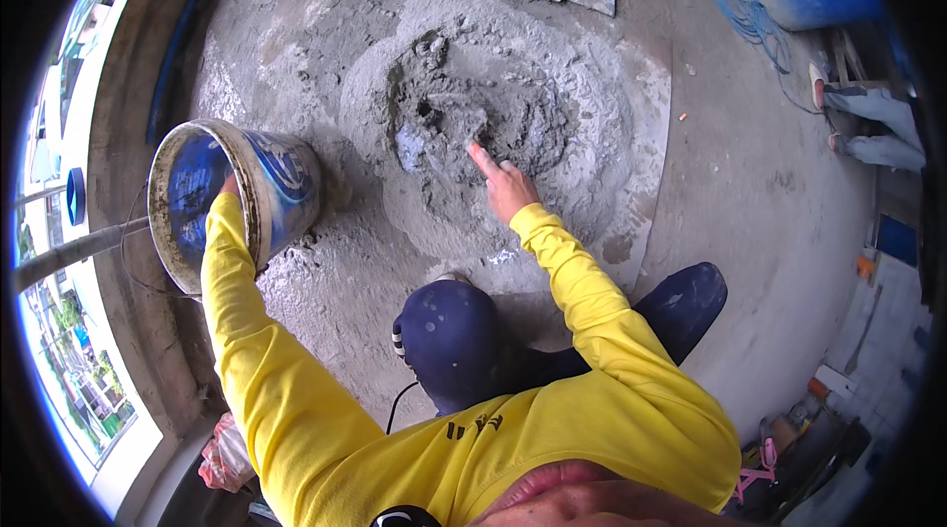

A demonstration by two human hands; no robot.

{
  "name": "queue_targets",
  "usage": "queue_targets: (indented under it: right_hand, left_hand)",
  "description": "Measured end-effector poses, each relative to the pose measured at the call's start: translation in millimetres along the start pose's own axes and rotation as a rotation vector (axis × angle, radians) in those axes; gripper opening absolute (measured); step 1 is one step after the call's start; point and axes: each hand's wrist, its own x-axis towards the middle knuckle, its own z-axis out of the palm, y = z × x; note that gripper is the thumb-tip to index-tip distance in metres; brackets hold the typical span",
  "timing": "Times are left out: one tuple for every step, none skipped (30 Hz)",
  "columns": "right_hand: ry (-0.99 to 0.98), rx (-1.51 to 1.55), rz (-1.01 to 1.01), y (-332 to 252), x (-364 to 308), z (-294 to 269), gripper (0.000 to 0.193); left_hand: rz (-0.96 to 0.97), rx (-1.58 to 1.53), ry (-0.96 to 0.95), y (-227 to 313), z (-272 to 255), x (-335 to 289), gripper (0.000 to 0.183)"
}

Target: The person mixes a pile of cement on the floor using a trowel in their right hand. They repeatedly scoop water from a nearby bucket with a yellow sponge held in their left hand and add it to the cement while mixing.

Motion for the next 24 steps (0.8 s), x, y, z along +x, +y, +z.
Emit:
queue_targets:
  right_hand:
    - [0.077, 0.108, -0.013, 4, 10, -6, 0.062]
    - [0.103, 0.171, 0.021, -3, 18, -17, 0.056]
    - [0.121, 0.233, 0.054, -10, 23, -30, 0.052]
    - [0.135, 0.145, 0.052, 3, 25, -40, 0.052]
    - [0.126, 0.067, 0.071, 19, 17, -51, 0.057]
    - [0.075, 0.056, 0.094, 12, 0, -74, 0.057]
    - [0.074, 0.043, 0.123, 23, -17, -84, 0.057]
    - [0.001, 0.012, 0.160, 36, -29, -94, 0.058]
    - [-0.072, -0.017, 0.202, 44, -37, -99, 0.058]
    - [-0.057, 0.003, 0.186, 51, -39, -97, 0.058]
    - [-0.042, 0.024, 0.170, 56, -34, -93, 0.058]
    - [-0.026, 0.038, 0.158, 61, -30, -92, 0.058]
    - [-0.003, 0.054, 0.094, 50, -20, -98, 0.056]
    - [-0.022, 0.080, 0.091, 46, -23, -108, 0.057]
    - [-0.036, 0.113, 0.086, 43, -26, -114, 0.058]
    - [0.064, 0.150, 0.047, 60, -37, -112, 0.058]
    - [0.153, 0.202, -0.004, 85, -52, -103, 0.058]
    - [0.232, 0.255, -0.059, 100, -66, -95, 0.057]
    - [0.181, 0.458, 0.084, 105, -84, -100, 0.056]
    - [0.111, 0.682, 0.220, 98, -101, -108, 0.054]
    - [0.043, 0.898, 0.364, 91, -118, -115, 0.053]
    - [0.073, 0.954, 0.384, 83, -131, -120, 0.051]
    - [0.111, 1.007, 0.404, 74, -142, -124, 0.049]
    - [0.150, 1.059, 0.424, 69, -148, -124, 0.048]
  left_hand:
    - [0.025, -0.014, 0.015, 10, -3, 3, 0.076]
    - [0.018, -0.035, 0.041, 6, -7, -9, 0.076]
    - [0.006, -0.061, 0.082, -1, -9, -26, 0.076]
    - [0.018, -0.093, 0.123, 2, -14, -32, 0.076]
    - [0.031, -0.121, 0.170, 4, -14, -39, 0.076]
    - [0.022, -0.152, 0.231, -7, -16, -56, 0.076]
    - [0.061, -0.170, 0.327, -18, -20, -63, 0.075]
    - [0.102, -0.186, 0.417, -27, -21, -73, 0.075]
    - [0.147, -0.197, 0.502, -37, -22, -80, 0.074]
    - [0.256, -0.362, 0.616, -38, -19, -86, 0.072]
    - [0.253, -0.636, 0.622, -40, -21, -93, 0.067]
    - [0.196, -0.705, 0.666, -26, -26, -106, 0.063]
    - [0.139, -0.770, 0.723, -16, -34, -117, 0.060]
    - [0.148, -1.011, 0.709, -9, -34, -126, 0.056]
    - [0.162, -1.246, 0.691, -2, -39, -134, 0.053]
    - [0.188, -1.357, 0.619, 32, -45, -143, 0.052]
    - [0.292, -1.462, 0.551, 67, -51, -161, 0.052]
    - [0.350, -1.512, 0.400, 104, -56, -182, 0.049]
    - [0.319, -1.718, 0.233, 119, -38, -170, 0.044]
    - [0.275, -1.773, 0.091, 146, -33, -176, 0.041]
    - [0.372, -1.830, -0.107, 176, -22, -171, 0.046]
    - [0.344, -1.831, -0.174, 192, -3, -152, 0.048]
    - [0.278, -1.862, -0.259, 218, 19, -136, 0.047]
    - [0.262, -1.815, -0.376, 240, 40, -119, 0.042]
